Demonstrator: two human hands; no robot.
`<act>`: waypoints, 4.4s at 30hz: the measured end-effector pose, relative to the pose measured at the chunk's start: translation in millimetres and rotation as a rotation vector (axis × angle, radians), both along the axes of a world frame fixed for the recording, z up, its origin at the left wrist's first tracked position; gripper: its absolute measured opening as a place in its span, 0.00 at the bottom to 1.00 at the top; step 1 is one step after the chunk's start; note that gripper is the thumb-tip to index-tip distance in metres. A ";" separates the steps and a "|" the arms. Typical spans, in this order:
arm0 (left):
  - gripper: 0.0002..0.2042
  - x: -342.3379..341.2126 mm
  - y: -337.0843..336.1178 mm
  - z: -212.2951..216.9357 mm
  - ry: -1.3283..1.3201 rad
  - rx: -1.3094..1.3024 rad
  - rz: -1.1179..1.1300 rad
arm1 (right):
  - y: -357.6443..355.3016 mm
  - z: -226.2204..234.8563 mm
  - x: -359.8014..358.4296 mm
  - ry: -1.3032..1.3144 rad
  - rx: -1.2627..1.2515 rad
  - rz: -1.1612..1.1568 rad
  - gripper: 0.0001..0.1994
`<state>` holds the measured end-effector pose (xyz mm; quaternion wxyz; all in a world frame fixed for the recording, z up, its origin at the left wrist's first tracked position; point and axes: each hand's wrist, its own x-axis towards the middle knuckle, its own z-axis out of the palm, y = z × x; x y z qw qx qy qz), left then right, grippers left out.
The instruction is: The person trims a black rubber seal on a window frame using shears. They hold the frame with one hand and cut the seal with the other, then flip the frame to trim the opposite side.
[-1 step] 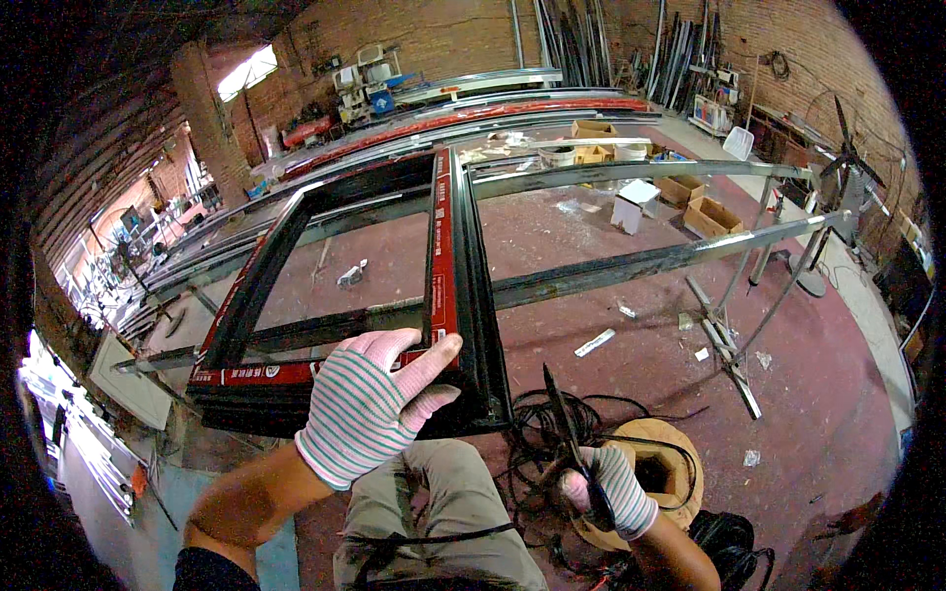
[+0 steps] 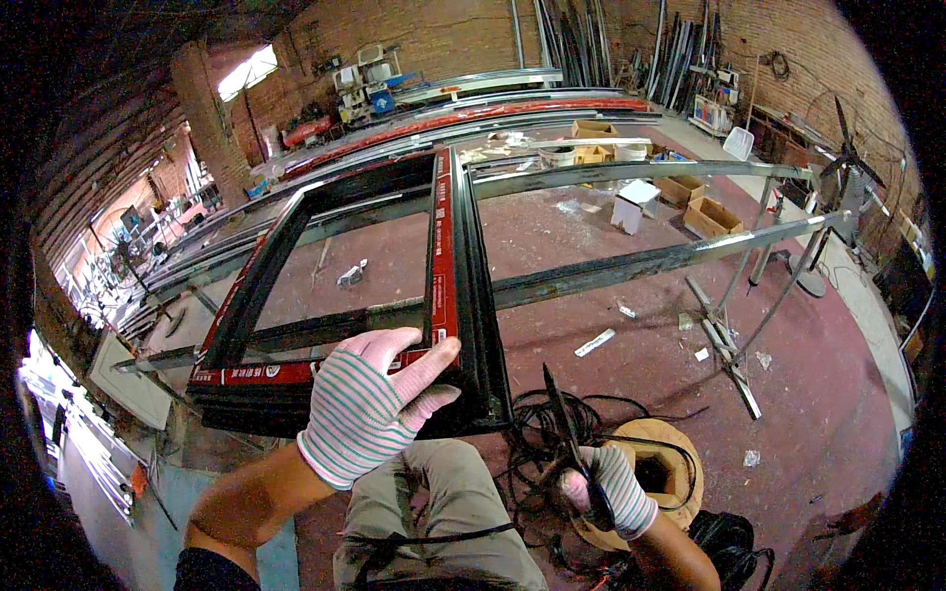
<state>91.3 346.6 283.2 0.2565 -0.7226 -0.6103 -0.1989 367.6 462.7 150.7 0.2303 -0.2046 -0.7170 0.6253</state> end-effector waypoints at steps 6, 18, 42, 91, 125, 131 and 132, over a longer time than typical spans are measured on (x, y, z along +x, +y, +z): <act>0.14 6.9 0.7 -2.6 -0.248 0.139 -0.136 | -5.8 -1.8 -4.2 0.034 -0.034 -0.041 0.37; 0.11 6.8 5.0 15.5 -0.500 -0.095 -0.007 | -1.0 -10.5 -1.3 0.048 -0.010 -0.023 0.37; 0.14 -1.7 12.4 30.5 -0.638 -0.363 0.049 | 4.9 77.0 -92.4 0.101 -0.033 -0.344 0.19; 0.16 -13.1 32.9 45.9 -0.649 -0.640 0.092 | 1.1 19.3 -94.5 0.321 -0.249 -0.474 0.13; 0.15 1.0 -36.5 43.8 -0.546 -0.397 -0.132 | -40.3 18.6 -32.6 -0.078 -0.049 0.083 0.17; 0.12 0.8 -38.7 45.9 -0.628 -0.486 -0.119 | -44.0 28.6 -32.8 -0.129 -0.015 0.172 0.22; 0.10 1.7 -39.2 46.1 -0.690 -0.492 -0.118 | -43.8 26.6 -33.3 -0.090 0.012 0.189 0.23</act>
